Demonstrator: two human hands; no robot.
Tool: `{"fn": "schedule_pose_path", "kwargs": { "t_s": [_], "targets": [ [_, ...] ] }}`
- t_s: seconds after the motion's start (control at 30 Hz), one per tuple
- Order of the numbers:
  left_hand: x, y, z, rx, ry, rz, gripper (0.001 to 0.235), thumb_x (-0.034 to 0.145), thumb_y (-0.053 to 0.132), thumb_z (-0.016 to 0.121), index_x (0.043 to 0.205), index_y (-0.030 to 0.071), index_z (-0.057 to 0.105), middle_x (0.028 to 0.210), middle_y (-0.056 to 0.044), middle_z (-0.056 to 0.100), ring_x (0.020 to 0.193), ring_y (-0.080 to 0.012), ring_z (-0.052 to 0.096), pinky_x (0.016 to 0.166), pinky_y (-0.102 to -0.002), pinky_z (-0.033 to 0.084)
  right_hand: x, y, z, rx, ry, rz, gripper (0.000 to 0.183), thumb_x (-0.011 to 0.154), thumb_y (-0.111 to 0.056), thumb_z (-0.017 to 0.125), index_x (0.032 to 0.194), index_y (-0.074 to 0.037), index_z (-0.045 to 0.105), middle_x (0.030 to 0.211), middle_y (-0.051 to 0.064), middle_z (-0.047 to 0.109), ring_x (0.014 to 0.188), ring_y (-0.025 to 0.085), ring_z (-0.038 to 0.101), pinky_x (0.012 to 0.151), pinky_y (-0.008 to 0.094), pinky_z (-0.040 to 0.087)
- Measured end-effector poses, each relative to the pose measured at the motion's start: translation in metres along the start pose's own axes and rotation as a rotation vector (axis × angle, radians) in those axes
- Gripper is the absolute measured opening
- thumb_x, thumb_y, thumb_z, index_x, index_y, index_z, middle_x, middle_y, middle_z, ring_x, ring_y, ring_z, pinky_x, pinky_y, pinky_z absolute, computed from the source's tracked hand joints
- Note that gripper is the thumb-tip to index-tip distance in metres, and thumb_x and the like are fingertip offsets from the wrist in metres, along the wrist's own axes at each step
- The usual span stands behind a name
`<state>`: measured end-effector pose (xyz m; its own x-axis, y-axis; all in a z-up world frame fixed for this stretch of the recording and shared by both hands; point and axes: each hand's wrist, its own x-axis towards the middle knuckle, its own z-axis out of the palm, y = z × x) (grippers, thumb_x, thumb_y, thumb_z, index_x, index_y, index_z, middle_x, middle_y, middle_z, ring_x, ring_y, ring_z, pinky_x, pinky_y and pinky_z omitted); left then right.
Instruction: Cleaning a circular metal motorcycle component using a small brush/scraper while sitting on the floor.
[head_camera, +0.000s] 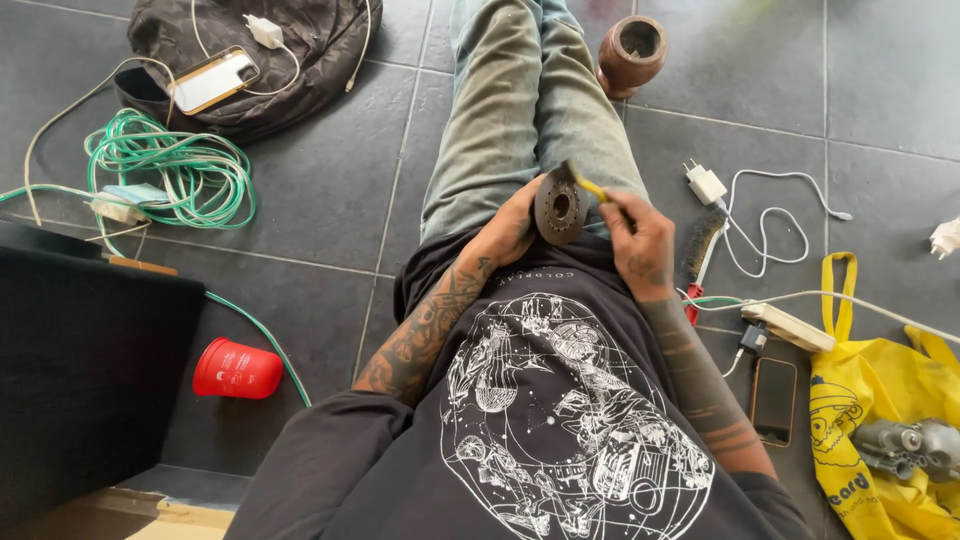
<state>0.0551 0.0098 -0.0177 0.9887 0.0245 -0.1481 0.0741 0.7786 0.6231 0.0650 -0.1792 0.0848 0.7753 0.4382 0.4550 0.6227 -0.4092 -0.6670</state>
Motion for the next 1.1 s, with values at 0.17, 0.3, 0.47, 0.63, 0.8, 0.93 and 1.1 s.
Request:
{"fn": "schedule_pose_path", "kwargs": {
  "t_s": [0.17, 0.3, 0.47, 0.63, 0.8, 0.93, 1.1],
  "targets": [
    [0.002, -0.006, -0.001, 0.012, -0.040, 0.021, 0.032, 0.107, 0.029, 0.058, 0.129, 0.007, 0.065, 0.135, -0.019, 0.062, 0.129, -0.0327, 0.057, 0.112, -0.053, 0.044, -0.011, 0.002, 0.002, -0.022, -0.035, -0.037, 0.023, 0.094, -0.017, 0.081, 0.117, -0.019, 0.079, 0.101, 0.006, 0.077, 0.096, 0.030, 0.073, 0.082, 0.041, 0.058],
    [-0.007, 0.002, 0.014, 0.007, -0.012, 0.040, 0.027, 0.105, 0.028, 0.060, 0.119, 0.007, 0.069, 0.119, -0.014, 0.069, 0.118, -0.0287, 0.063, 0.109, -0.049, 0.047, -0.001, -0.002, -0.003, 0.063, 0.016, 0.029, 0.016, 0.102, -0.010, 0.073, 0.116, -0.004, 0.075, 0.100, 0.021, 0.074, 0.095, 0.041, 0.072, 0.078, 0.048, 0.057],
    [-0.004, -0.001, 0.014, 0.012, 0.012, 0.036, 0.027, 0.105, 0.029, 0.060, 0.120, 0.008, 0.067, 0.124, -0.014, 0.067, 0.121, -0.0252, 0.061, 0.110, -0.049, 0.046, -0.010, -0.004, -0.004, -0.005, -0.027, -0.052, 0.022, 0.091, -0.013, 0.081, 0.113, -0.015, 0.079, 0.096, 0.010, 0.075, 0.092, 0.036, 0.072, 0.077, 0.045, 0.057],
    [0.007, 0.003, 0.015, -0.002, -0.001, -0.052, 0.030, 0.104, 0.031, 0.061, 0.123, 0.008, 0.067, 0.127, -0.015, 0.066, 0.125, -0.0265, 0.059, 0.112, -0.050, 0.044, 0.003, 0.004, -0.007, 0.044, 0.056, 0.042, 0.020, 0.098, -0.010, 0.075, 0.118, -0.008, 0.077, 0.097, 0.015, 0.076, 0.092, 0.037, 0.073, 0.076, 0.044, 0.058],
    [0.004, 0.008, 0.005, -0.025, 0.061, -0.091, 0.034, 0.103, 0.033, 0.063, 0.126, 0.008, 0.067, 0.132, -0.016, 0.064, 0.130, -0.0281, 0.055, 0.114, -0.050, 0.041, -0.001, -0.001, -0.004, 0.033, -0.041, -0.004, 0.022, 0.097, -0.017, 0.077, 0.119, -0.014, 0.077, 0.097, 0.009, 0.075, 0.093, 0.033, 0.072, 0.073, 0.043, 0.058],
    [0.006, 0.012, 0.003, -0.038, 0.112, -0.115, 0.038, 0.102, 0.034, 0.064, 0.129, 0.008, 0.068, 0.137, -0.018, 0.063, 0.136, -0.0297, 0.052, 0.117, -0.050, 0.039, 0.005, 0.009, -0.001, 0.022, 0.017, -0.008, 0.021, 0.099, -0.014, 0.073, 0.119, -0.008, 0.076, 0.096, 0.016, 0.074, 0.092, 0.039, 0.071, 0.075, 0.047, 0.058],
    [0.004, 0.010, -0.001, -0.104, 0.134, -0.116, 0.040, 0.102, 0.032, 0.065, 0.131, 0.006, 0.066, 0.137, -0.017, 0.064, 0.133, -0.0285, 0.056, 0.116, -0.047, 0.040, 0.001, -0.021, -0.006, -0.039, -0.161, -0.169, 0.023, 0.094, -0.019, 0.076, 0.117, -0.020, 0.078, 0.096, 0.006, 0.075, 0.093, 0.032, 0.072, 0.078, 0.042, 0.058]
  ]
}}
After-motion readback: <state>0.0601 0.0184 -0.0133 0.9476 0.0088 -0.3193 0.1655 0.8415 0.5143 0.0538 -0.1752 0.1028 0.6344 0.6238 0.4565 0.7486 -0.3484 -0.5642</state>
